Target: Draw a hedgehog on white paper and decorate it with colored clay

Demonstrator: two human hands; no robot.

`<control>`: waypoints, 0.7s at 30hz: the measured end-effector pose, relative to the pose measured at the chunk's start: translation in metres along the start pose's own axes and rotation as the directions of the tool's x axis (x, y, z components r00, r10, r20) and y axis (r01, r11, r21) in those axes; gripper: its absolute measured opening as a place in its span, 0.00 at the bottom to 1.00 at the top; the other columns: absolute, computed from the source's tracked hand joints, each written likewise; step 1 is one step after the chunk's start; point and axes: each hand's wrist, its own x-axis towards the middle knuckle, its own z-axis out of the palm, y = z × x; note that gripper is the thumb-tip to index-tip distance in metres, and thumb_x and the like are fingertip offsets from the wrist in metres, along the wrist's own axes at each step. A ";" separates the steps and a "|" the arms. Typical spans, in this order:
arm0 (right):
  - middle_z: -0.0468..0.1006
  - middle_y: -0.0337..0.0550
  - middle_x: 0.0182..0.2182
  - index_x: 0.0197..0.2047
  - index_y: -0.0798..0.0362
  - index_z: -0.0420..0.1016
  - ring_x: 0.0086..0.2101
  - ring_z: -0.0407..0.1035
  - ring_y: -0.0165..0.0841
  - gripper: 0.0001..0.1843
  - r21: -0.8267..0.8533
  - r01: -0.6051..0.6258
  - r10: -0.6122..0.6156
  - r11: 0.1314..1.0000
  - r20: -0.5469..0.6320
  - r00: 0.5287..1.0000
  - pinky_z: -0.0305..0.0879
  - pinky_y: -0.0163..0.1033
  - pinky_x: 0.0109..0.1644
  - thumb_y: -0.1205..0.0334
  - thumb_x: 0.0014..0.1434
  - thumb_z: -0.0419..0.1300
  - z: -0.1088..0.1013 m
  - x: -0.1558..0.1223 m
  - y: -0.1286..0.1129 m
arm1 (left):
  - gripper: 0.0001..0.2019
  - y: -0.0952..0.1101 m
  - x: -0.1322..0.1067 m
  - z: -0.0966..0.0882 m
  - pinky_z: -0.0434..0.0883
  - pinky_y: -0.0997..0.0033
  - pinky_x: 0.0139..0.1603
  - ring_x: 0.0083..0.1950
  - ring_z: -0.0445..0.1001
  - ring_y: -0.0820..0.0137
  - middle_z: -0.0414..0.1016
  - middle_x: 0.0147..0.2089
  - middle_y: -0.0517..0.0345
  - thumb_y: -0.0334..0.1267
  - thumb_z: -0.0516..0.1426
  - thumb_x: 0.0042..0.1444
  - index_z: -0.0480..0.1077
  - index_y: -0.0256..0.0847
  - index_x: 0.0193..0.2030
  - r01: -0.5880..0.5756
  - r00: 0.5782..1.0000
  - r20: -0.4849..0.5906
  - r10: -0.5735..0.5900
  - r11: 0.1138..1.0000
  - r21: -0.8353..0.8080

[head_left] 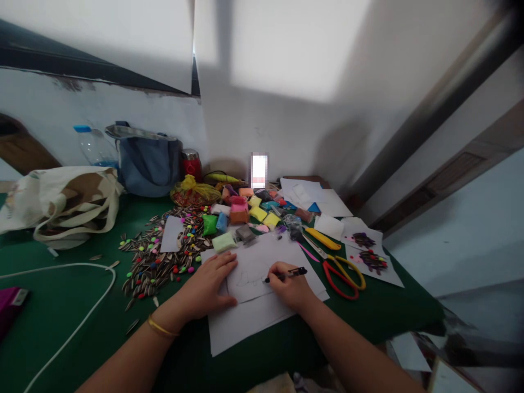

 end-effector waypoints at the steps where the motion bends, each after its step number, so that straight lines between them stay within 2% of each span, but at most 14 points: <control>1: 0.78 0.39 0.26 0.29 0.52 0.76 0.30 0.70 0.33 0.07 0.004 0.004 -0.004 1.000 -0.001 1.000 0.61 0.35 0.34 0.68 0.54 0.56 0.000 0.000 0.000 | 0.40 -0.001 0.000 0.001 0.54 0.51 0.71 0.71 0.56 0.52 0.57 0.71 0.47 0.48 0.67 0.45 0.63 0.41 0.65 -0.003 1.000 -0.008 0.003 1.000 -0.007; 21: 0.76 0.38 0.25 0.28 0.52 0.74 0.28 0.70 0.32 0.07 0.048 -0.016 0.016 0.999 -0.017 1.000 0.59 0.34 0.31 0.69 0.53 0.55 -0.001 0.002 0.001 | 0.40 0.001 0.001 -0.001 0.56 0.50 0.71 0.70 0.57 0.51 0.58 0.71 0.46 0.47 0.68 0.43 0.64 0.41 0.65 0.000 1.000 -0.013 0.000 1.000 -0.011</control>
